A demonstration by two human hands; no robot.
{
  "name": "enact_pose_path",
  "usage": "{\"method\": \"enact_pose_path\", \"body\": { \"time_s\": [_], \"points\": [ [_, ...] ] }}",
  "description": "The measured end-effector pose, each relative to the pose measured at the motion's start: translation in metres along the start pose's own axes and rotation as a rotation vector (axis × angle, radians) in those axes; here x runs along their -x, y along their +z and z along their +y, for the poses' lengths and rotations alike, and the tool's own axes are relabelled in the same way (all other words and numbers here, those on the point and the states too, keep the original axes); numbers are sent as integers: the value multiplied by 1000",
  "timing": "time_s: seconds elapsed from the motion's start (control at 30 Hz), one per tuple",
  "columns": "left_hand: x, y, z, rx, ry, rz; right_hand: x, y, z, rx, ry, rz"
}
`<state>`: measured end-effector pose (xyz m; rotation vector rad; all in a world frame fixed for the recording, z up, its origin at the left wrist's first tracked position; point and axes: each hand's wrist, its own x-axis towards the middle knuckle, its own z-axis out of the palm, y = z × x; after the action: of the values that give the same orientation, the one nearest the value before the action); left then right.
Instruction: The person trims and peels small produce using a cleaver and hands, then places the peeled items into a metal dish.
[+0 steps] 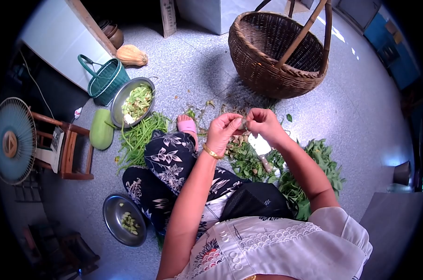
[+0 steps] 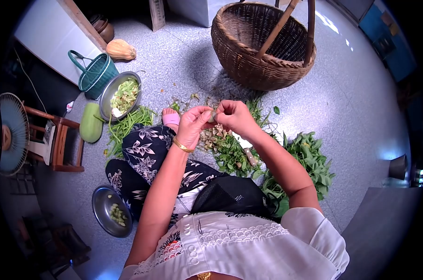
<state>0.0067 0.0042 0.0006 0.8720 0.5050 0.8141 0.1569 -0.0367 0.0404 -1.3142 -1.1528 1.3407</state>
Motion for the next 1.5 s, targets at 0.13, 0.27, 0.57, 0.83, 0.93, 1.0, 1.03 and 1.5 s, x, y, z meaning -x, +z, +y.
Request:
{"method": "enact_pose_path", "body": {
  "time_s": [0.13,0.27,0.57,0.83,0.93,1.0,1.03,1.5],
  "points": [
    [-1,-1,1,79,31,-9,-5,-10,6,-259,57,-118],
    [-3,-4,0,176,88,60,-5,-3,10,-222,-122,-17],
    [-3,-4,-2,-28,86,196,-13,8,19,254,-207,69],
    [-8,-4,-20,-225,234,200,-7,16,13,428,-204,192],
    [-9,-4,-21,-360,343,233,-5,25,7,576,-251,272],
    [-7,-5,-19,-389,268,206,-5,29,5,605,-278,311],
    [-7,-5,-19,-389,267,206,-5,30,3,633,-274,322],
    [-5,-4,-8,4,67,3,-13,2,11,230,-84,203]
  ]
}}
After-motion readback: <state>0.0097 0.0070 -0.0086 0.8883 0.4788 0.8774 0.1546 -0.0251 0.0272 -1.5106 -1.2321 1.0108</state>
